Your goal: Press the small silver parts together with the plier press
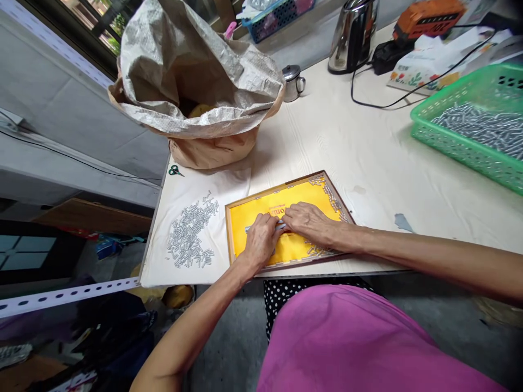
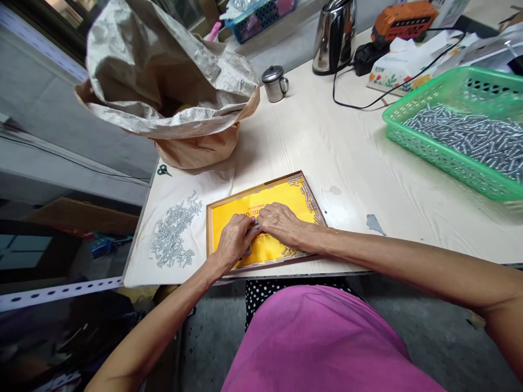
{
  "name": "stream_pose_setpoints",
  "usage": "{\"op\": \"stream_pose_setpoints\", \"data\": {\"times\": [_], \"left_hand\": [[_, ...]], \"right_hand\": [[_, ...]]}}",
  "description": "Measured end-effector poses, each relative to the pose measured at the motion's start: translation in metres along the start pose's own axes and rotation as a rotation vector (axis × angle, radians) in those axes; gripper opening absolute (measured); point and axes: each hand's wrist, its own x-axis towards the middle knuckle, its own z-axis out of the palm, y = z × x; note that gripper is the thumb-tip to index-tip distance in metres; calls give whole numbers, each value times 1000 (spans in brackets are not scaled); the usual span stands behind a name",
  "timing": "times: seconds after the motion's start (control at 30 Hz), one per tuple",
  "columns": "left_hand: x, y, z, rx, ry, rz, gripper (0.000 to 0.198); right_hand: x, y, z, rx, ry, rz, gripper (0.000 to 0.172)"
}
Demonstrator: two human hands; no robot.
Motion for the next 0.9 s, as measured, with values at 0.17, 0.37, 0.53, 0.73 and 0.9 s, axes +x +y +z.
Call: {"op": "stream_pose_setpoints", "data": {"times": [0.17,0.37,0.53,0.73,0.9], "left_hand": [[8,-10,3,-53,4,-30,35],[20,-32,-2,-242,-32,-125,39],[28,-42,6,-257,95,-275,21],[18,-49,3,-282,181,-267,24],[-1,-96,-26,-98,357,-436,26]], "right_hand": [[-6,2,10,17,142,54,29],[-15,3,22,-67,315,-110,10],[-17,-15,28,-166,338,-213,17],[-15,-16,23,-190,326,-134,16],[-15,-15,26,-105,289,-106,15]]}}
